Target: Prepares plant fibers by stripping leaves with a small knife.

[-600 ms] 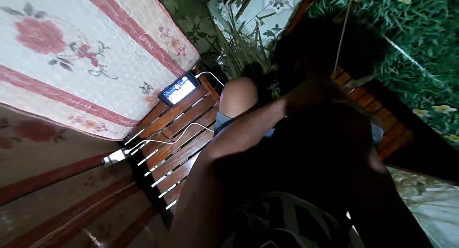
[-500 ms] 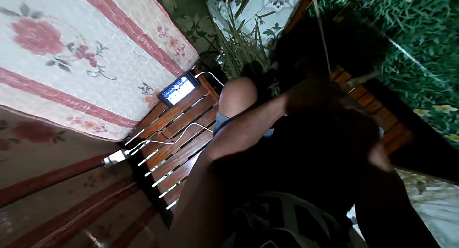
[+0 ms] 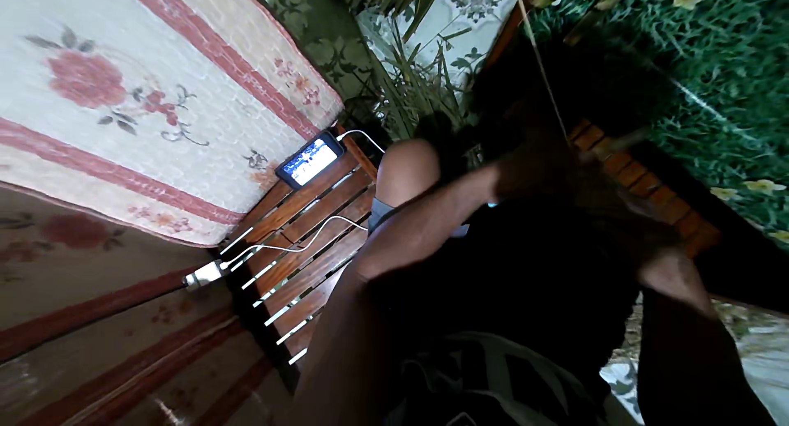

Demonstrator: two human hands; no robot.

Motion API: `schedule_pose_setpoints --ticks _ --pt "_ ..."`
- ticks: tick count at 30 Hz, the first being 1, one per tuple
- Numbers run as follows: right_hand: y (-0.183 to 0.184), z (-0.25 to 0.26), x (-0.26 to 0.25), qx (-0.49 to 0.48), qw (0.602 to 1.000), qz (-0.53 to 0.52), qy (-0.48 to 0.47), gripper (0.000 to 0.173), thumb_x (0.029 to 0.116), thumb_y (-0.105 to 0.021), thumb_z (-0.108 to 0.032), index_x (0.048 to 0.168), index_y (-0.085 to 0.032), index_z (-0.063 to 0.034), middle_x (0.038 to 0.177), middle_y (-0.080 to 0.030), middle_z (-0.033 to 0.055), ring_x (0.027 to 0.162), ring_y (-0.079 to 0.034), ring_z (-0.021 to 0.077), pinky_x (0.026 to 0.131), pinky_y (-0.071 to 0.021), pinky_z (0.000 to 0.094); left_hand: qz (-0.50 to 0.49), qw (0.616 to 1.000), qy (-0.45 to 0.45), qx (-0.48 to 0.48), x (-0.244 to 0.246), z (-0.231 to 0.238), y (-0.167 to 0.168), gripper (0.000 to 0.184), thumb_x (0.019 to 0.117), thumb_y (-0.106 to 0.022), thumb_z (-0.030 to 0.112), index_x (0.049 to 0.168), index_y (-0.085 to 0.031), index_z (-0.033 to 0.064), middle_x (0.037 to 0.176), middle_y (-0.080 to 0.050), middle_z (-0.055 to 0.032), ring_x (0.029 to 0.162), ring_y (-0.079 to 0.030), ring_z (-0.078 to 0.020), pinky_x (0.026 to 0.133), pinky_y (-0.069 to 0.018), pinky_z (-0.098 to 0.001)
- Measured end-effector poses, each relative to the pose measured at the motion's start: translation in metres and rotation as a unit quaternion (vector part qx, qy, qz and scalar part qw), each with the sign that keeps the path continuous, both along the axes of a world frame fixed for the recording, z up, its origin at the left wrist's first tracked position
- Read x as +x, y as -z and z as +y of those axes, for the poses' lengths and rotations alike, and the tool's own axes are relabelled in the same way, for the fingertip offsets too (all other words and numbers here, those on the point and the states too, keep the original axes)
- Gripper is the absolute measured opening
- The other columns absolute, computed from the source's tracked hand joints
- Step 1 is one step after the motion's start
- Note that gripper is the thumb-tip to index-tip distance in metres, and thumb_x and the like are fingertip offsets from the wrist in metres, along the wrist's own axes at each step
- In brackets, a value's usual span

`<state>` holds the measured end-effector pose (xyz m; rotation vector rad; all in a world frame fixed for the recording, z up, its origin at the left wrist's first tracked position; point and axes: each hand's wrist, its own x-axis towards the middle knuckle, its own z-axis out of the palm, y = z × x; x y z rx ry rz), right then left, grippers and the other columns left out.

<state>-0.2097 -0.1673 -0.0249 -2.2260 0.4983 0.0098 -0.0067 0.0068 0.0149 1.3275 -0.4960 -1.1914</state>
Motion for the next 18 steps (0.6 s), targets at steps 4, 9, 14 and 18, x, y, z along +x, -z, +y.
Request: schedule_pose_setpoints --ticks 4,9,14,18 --pt "0.034 -0.033 -0.050 0.036 0.999 0.012 0.010 0.036 0.0995 -0.052 -0.028 0.107 -0.072 0.0009 0.080 -0.067 0.0022 0.063 -0.056 -0.0004 0.060 -0.0505 0.0224 0.172 0.961 -0.179 -0.121 0.056 0.023 0.009 0.033 0.1119 -0.038 0.025 0.118 -0.061 0.0018 0.059 -0.049 0.0017 0.041 -0.043 -0.0041 0.037 -0.0388 -0.0166" --pt "0.027 -0.026 -0.050 0.028 0.999 0.016 0.029 0.033 0.0987 -0.054 -0.027 0.107 -0.071 0.0001 0.083 -0.068 0.0040 0.065 -0.060 0.0022 0.062 -0.0541 0.0252 0.138 0.980 -0.137 -0.050 0.031 0.008 0.019 0.028 0.1102 -0.043 0.029 0.106 -0.060 0.0079 0.061 -0.049 0.0000 0.043 -0.044 -0.0071 0.038 -0.0404 -0.0197" --pt "-0.009 0.004 -0.013 0.045 0.993 0.081 0.076 0.030 0.1041 -0.052 -0.021 0.115 -0.069 0.0017 0.081 -0.065 0.0040 0.059 -0.054 0.0045 0.056 -0.0502 0.0261 0.013 0.999 0.042 0.005 -0.012 -0.010 0.038 0.032 0.1090 -0.049 0.029 0.098 -0.061 0.0016 0.065 -0.054 -0.0004 0.050 -0.050 -0.0056 0.045 -0.0427 -0.0192" --pt "0.017 -0.013 -0.035 0.075 0.997 0.010 0.029 0.030 0.1019 -0.051 -0.019 0.108 -0.069 0.0037 0.078 -0.064 -0.0012 0.058 -0.052 -0.0036 0.054 -0.0476 0.0167 0.126 0.982 -0.136 -0.016 0.032 0.007 0.011 0.025 0.1102 -0.045 0.025 0.111 -0.061 0.0066 0.066 -0.051 0.0028 0.046 -0.044 -0.0023 0.040 -0.0384 -0.0158"
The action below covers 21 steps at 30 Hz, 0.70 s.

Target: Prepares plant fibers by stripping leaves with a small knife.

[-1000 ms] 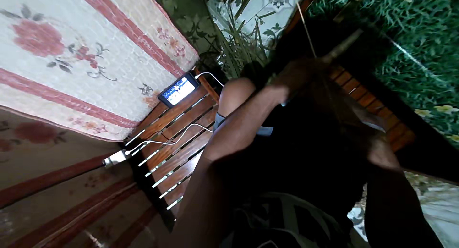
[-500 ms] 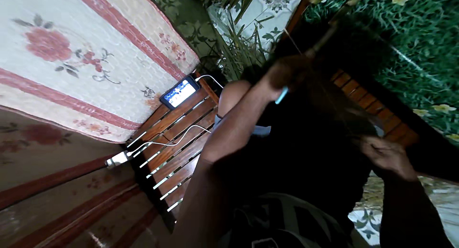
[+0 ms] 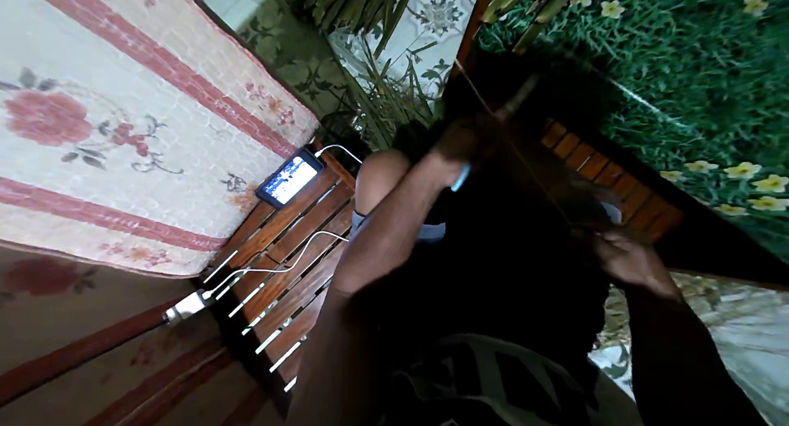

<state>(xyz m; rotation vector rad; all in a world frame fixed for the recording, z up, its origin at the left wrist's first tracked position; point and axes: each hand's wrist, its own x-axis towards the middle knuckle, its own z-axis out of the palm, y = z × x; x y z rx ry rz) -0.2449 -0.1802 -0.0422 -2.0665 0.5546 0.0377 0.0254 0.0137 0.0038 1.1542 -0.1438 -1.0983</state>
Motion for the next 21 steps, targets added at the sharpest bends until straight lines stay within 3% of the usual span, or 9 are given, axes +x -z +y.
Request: schedule_pose_setpoints --ticks 2,5,7,9,12,15,18,21 --pt "0.012 -0.008 -0.013 0.012 0.999 -0.033 -0.013 0.027 0.0994 -0.053 -0.018 0.101 -0.071 0.0018 0.077 -0.066 -0.0028 0.058 -0.053 -0.0052 0.054 -0.0478 0.0150 -0.002 0.994 -0.088 -0.064 0.027 0.013 0.003 0.035 0.1119 -0.037 0.029 0.119 -0.062 0.0053 0.062 -0.049 0.0036 0.043 -0.041 -0.0026 0.038 -0.0366 -0.0163" --pt "0.013 -0.009 -0.015 -0.014 1.000 -0.011 -0.009 0.027 0.0993 -0.055 -0.021 0.103 -0.072 -0.0002 0.081 -0.067 0.0001 0.062 -0.055 -0.0014 0.059 -0.0507 0.0199 -0.014 0.988 -0.117 -0.103 0.034 0.016 0.008 0.044 0.1133 -0.030 0.033 0.122 -0.062 0.0043 0.058 -0.046 0.0044 0.041 -0.038 -0.0037 0.037 -0.0351 -0.0172" --pt "0.002 -0.002 -0.003 -0.047 0.998 0.036 0.014 0.030 0.1006 -0.056 -0.023 0.109 -0.072 -0.0002 0.086 -0.068 0.0071 0.067 -0.059 0.0066 0.065 -0.0538 0.0306 0.010 0.993 -0.072 -0.092 0.016 0.010 0.009 0.037 0.1115 -0.036 0.029 0.118 -0.064 0.0054 0.060 -0.050 0.0025 0.041 -0.042 -0.0041 0.036 -0.0374 -0.0171" --pt "-0.017 0.009 0.015 -0.056 0.995 0.075 0.034 0.028 0.1018 -0.059 -0.023 0.114 -0.071 -0.0012 0.092 -0.069 0.0112 0.073 -0.063 0.0127 0.071 -0.0554 0.0378 0.001 1.000 0.021 -0.016 -0.013 0.001 0.007 0.026 0.1104 -0.043 0.027 0.107 -0.060 0.0088 0.063 -0.052 0.0012 0.044 -0.044 -0.0046 0.038 -0.0382 -0.0174" --pt "-0.025 0.015 0.025 -0.051 0.996 0.061 0.046 0.026 0.1000 -0.061 -0.023 0.112 -0.072 -0.0032 0.090 -0.069 0.0070 0.071 -0.062 0.0074 0.069 -0.0554 0.0312 -0.043 0.991 0.121 0.021 -0.035 -0.006 0.012 0.023 0.1099 -0.044 0.022 0.101 -0.057 0.0053 0.063 -0.050 0.0007 0.044 -0.045 -0.0035 0.039 -0.0378 -0.0158" --pt "-0.006 -0.001 0.007 -0.066 0.996 0.040 0.043 0.027 0.0980 -0.059 -0.023 0.107 -0.072 -0.0008 0.085 -0.067 0.0060 0.069 -0.058 0.0069 0.067 -0.0519 0.0315 -0.016 0.999 0.023 -0.032 -0.003 0.005 0.003 0.024 0.1099 -0.042 0.020 0.096 -0.058 0.0081 0.060 -0.049 0.0034 0.043 -0.043 -0.0024 0.038 -0.0376 -0.0156" --pt "0.019 -0.020 -0.022 -0.064 0.997 -0.018 0.026 0.028 0.0930 -0.062 -0.022 0.101 -0.074 0.0018 0.098 -0.071 0.0100 0.086 -0.064 0.0052 0.082 -0.0542 0.0270 -0.042 0.988 -0.095 -0.114 0.034 0.025 0.006 0.040 0.1129 -0.030 0.029 0.123 -0.061 0.0055 0.057 -0.046 0.0053 0.042 -0.040 -0.0032 0.039 -0.0380 -0.0172" --pt "0.020 -0.022 -0.025 -0.056 0.998 -0.022 0.029 0.026 0.0915 -0.064 -0.021 0.101 -0.074 0.0006 0.099 -0.072 0.0092 0.088 -0.064 0.0035 0.083 -0.0538 0.0251 -0.041 0.982 -0.127 -0.137 0.042 0.029 0.012 0.046 0.1135 -0.027 0.034 0.127 -0.060 0.0038 0.057 -0.047 0.0038 0.040 -0.041 -0.0045 0.038 -0.0396 -0.0186"
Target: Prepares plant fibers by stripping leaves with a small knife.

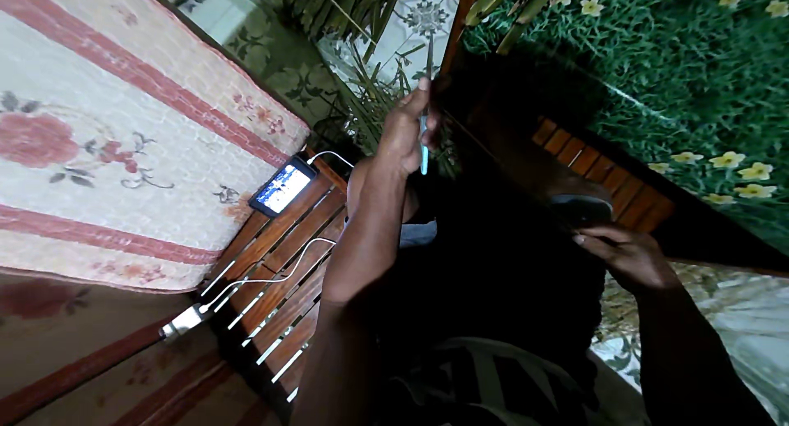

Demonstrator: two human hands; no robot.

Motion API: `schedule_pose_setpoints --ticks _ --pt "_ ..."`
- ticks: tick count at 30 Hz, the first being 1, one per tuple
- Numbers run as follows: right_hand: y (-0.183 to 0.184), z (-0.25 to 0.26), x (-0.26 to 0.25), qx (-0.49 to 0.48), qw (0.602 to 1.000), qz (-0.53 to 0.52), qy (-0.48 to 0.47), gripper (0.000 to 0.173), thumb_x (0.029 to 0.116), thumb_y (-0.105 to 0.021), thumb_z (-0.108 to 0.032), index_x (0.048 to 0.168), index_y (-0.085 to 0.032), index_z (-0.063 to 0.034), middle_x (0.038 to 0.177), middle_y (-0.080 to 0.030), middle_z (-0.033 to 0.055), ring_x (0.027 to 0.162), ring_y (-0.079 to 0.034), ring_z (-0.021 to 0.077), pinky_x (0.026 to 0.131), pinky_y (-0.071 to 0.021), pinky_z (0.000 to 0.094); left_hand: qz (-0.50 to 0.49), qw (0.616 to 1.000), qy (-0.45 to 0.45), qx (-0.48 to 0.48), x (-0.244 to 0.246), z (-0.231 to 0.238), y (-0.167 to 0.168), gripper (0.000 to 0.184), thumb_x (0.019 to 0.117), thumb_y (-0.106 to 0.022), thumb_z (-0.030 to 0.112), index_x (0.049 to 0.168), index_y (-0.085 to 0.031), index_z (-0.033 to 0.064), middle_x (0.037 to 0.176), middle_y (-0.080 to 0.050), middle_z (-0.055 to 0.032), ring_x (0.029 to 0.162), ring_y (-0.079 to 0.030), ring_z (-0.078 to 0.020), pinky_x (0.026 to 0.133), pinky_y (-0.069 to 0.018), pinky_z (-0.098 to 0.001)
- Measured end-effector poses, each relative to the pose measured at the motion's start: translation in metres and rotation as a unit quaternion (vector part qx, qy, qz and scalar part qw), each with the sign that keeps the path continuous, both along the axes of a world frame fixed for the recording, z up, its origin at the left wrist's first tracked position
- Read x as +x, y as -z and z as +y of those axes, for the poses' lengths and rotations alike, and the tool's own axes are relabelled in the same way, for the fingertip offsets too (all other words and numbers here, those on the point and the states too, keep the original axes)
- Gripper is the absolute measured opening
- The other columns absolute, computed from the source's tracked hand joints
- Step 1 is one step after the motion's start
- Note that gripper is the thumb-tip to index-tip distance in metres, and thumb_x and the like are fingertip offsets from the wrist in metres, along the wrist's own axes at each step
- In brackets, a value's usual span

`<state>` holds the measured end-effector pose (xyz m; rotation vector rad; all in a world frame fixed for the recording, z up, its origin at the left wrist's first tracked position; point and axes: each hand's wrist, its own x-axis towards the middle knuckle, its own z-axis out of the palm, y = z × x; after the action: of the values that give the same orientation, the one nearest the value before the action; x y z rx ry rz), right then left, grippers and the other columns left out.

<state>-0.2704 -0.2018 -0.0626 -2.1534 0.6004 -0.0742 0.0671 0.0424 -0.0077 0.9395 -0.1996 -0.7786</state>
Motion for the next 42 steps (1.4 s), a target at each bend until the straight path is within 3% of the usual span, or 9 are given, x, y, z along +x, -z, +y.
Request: schedule_pose_setpoints --ticks 4,7,12,19,23,28,32,37,42 --pt "-0.026 0.016 0.025 0.008 0.999 0.038 0.004 0.023 0.0964 -0.061 -0.019 0.104 -0.074 -0.0010 0.090 -0.069 0.0042 0.072 -0.059 0.0007 0.070 -0.0533 0.0229 0.059 0.990 0.112 0.061 -0.041 -0.019 0.001 0.028 0.1102 -0.042 0.032 0.099 -0.059 0.0121 0.058 -0.048 0.0028 0.041 -0.044 -0.0047 0.037 -0.0397 -0.0183" --pt "-0.028 0.016 0.032 -0.021 0.997 0.065 -0.038 0.022 0.0970 -0.063 -0.020 0.106 -0.076 -0.0040 0.100 -0.073 0.0111 0.089 -0.067 0.0153 0.085 -0.0546 0.0420 0.067 0.986 0.147 0.049 -0.058 -0.024 0.002 0.026 0.1085 -0.044 0.034 0.098 -0.059 0.0158 0.056 -0.046 0.0051 0.039 -0.040 -0.0022 0.036 -0.0343 -0.0158" --pt "0.006 -0.001 -0.005 0.046 0.998 0.006 -0.042 0.021 0.0923 -0.063 -0.019 0.095 -0.073 -0.0008 0.088 -0.070 0.0013 0.075 -0.061 -0.0019 0.072 -0.0535 0.0204 -0.053 0.997 -0.010 -0.064 -0.009 0.001 0.001 0.042 0.1116 -0.027 0.029 0.137 -0.053 0.0077 0.063 -0.053 0.0068 0.046 -0.048 -0.0021 0.044 -0.0456 -0.0174" --pt "0.002 -0.001 -0.012 0.073 0.997 0.013 0.017 0.027 0.0938 -0.062 -0.025 0.103 -0.072 -0.0019 0.082 -0.067 -0.0015 0.062 -0.056 -0.0013 0.059 -0.0507 0.0200 -0.069 0.990 -0.080 -0.092 -0.001 0.009 0.004 0.042 0.1129 -0.025 0.031 0.138 -0.050 0.0091 0.058 -0.054 0.0051 0.042 -0.047 -0.0052 0.041 -0.0442 -0.0197" --pt "-0.021 0.016 0.018 0.023 0.999 0.035 0.035 0.028 0.0972 -0.059 -0.024 0.104 -0.071 -0.0007 0.073 -0.062 -0.0003 0.060 -0.055 0.0031 0.061 -0.0514 0.0270 -0.094 0.994 0.056 -0.007 -0.030 -0.003 0.005 0.020 0.1077 -0.037 0.015 0.108 -0.056 0.0078 0.064 -0.057 0.0021 0.044 -0.049 -0.0048 0.041 -0.0438 -0.0192" --pt "-0.043 0.041 0.046 0.055 0.992 0.094 0.070 0.025 0.0995 -0.065 -0.019 0.115 -0.069 0.0012 0.087 -0.068 0.0033 0.066 -0.059 0.0027 0.063 -0.0540 0.0233 -0.203 0.942 0.244 0.105 -0.057 -0.017 -0.005 0.033 0.1069 -0.048 0.016 0.133 -0.056 -0.0012 0.069 -0.057 -0.0027 0.051 -0.051 -0.0075 0.045 -0.0441 -0.0214" --pt "-0.030 0.032 0.038 0.010 0.993 0.110 0.030 0.026 0.0997 -0.065 -0.020 0.113 -0.070 0.0015 0.091 -0.070 0.0113 0.073 -0.063 0.0124 0.070 -0.0567 0.0350 -0.230 0.937 0.232 0.123 -0.053 -0.016 -0.001 0.029 0.1066 -0.053 0.015 0.128 -0.063 -0.0024 0.069 -0.059 -0.0040 0.051 -0.051 -0.0068 0.045 -0.0433 -0.0209" --pt "-0.009 0.012 0.012 0.020 1.000 0.009 -0.005 0.025 0.0956 -0.062 -0.023 0.101 -0.073 -0.0012 0.087 -0.069 0.0026 0.069 -0.060 0.0002 0.066 -0.0542 0.0235 -0.116 0.968 0.167 0.150 -0.045 -0.016 -0.012 0.025 0.1092 -0.049 0.020 0.103 -0.062 -0.0011 0.062 -0.052 0.0011 0.045 -0.044 -0.0021 0.040 -0.0373 -0.0156" --pt "0.005 -0.007 -0.017 0.051 0.998 0.022 0.004 0.022 0.0919 -0.065 -0.018 0.098 -0.071 0.0017 0.084 -0.067 0.0004 0.066 -0.057 -0.0029 0.062 -0.0516 0.0180 -0.049 0.998 0.009 0.039 -0.010 0.006 -0.006 0.030 0.1122 -0.037 0.022 0.108 -0.059 0.0020 0.061 -0.050 0.0014 0.043 -0.044 -0.0043 0.040 -0.0403 -0.0176"
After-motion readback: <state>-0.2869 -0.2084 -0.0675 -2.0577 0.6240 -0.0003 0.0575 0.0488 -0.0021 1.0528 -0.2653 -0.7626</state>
